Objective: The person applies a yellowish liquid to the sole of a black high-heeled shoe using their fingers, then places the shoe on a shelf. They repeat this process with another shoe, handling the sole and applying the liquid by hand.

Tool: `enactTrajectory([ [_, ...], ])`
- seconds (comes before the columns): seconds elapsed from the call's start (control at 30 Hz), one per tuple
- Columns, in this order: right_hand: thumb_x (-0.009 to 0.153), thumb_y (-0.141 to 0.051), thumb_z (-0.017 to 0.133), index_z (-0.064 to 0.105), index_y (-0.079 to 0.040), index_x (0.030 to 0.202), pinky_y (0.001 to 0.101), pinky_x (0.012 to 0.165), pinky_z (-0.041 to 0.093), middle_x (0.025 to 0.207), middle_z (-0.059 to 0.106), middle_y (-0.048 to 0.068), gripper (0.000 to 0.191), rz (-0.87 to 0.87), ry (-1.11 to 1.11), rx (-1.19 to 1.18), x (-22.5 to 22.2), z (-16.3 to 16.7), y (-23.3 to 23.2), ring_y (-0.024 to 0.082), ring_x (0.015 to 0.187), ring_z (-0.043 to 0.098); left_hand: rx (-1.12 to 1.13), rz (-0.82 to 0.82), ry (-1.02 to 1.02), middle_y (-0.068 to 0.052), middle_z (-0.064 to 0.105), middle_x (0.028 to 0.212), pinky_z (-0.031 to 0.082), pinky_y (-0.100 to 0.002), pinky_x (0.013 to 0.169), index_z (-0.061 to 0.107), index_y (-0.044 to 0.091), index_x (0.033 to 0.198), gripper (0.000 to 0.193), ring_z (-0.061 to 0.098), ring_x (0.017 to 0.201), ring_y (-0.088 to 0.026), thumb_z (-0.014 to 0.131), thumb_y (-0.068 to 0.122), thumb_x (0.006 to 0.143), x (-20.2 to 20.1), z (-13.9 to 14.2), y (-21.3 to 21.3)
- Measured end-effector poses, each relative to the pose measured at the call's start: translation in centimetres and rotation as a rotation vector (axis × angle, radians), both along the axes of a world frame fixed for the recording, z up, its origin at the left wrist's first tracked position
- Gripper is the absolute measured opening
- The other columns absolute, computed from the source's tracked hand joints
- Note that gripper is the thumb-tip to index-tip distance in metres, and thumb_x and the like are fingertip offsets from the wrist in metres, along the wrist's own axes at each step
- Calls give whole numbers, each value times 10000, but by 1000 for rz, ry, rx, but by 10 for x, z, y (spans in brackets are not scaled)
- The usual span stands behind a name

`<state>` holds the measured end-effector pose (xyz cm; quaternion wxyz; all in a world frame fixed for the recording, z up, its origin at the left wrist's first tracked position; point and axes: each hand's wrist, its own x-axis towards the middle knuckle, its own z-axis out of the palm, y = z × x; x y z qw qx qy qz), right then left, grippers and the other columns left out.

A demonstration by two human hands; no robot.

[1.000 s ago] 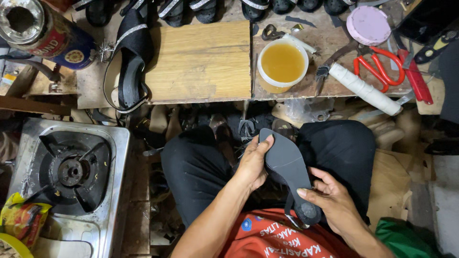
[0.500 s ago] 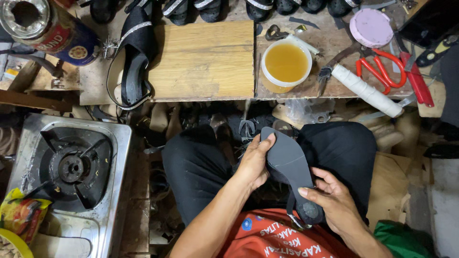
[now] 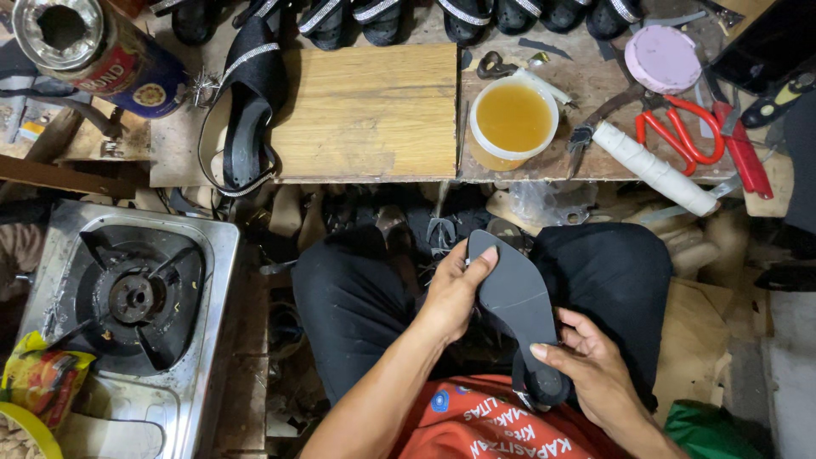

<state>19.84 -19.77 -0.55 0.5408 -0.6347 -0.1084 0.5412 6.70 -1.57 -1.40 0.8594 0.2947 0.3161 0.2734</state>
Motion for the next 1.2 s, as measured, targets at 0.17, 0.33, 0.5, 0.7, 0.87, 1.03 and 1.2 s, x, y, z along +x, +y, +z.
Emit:
enactTrajectory([
  [0.17, 798, 51, 702, 492, 27, 1430, 350, 895, 545, 1160, 720, 192, 666, -23, 2, 8, 2, -2, -4, 209, 1021, 687, 153, 58, 66, -55, 670, 1208, 512, -273, 977, 448, 4, 1487, 617, 635, 1081, -125, 680, 40, 917, -2, 21, -14],
  [0.33, 787, 41, 705, 485, 11, 1430, 369, 952, 514, 1224, 703, 180, 681, -10, 8, 69, 3, -3, -7, 216, 1103, 665, 216, 78, 48, -60, 638, 1204, 523, -282, 937, 355, 7, 1551, 727, 616, 1070, -142, 670, -15, 896, -3, 40, -28],
  [0.5, 787, 50, 707, 499, 15, 1406, 370, 994, 490, 1235, 696, 162, 654, -4, 1, 115, 4, -3, -6, 215, 1133, 653, 297, 121, 19, -67, 620, 1239, 507, -266, 989, 300, -1, 1591, 743, 605, 1113, -131, 644, -14, 933, -2, 48, -37],
  [0.7, 783, 71, 710, 506, 20, 1391, 373, 994, 494, 1221, 692, 152, 644, 4, -51, 169, 0, -3, -7, 205, 1128, 651, 373, 80, 31, -83, 613, 1257, 495, -268, 990, 252, 2, 1622, 757, 591, 1117, -132, 625, -3, 964, -9, 55, -46],
  [0.87, 783, 79, 717, 523, 38, 1359, 372, 972, 515, 1194, 707, 161, 609, 30, -142, 208, -1, -5, -6, 214, 1108, 669, 369, 4, 11, -95, 615, 1268, 486, -268, 1011, 198, 22, 1652, 785, 593, 1130, -138, 602, 38, 979, -16, 59, -46],
  [1.03, 782, 67, 732, 542, 49, 1326, 358, 974, 524, 1184, 714, 161, 577, 56, -258, 220, -1, -7, -9, 209, 1105, 681, 398, -74, 39, -90, 608, 1293, 471, -274, 1042, 169, 43, 1655, 796, 590, 1158, -140, 583, 41, 975, -24, 65, -43],
  [1.2, 779, 51, 758, 556, 56, 1314, 357, 941, 543, 1167, 715, 163, 571, 27, -266, 200, -4, -14, -11, 204, 1075, 687, 411, -108, 33, -101, 608, 1289, 470, -285, 1043, 177, 48, 1666, 790, 590, 1148, -153, 569, 34, 981, -30, 67, -40],
])
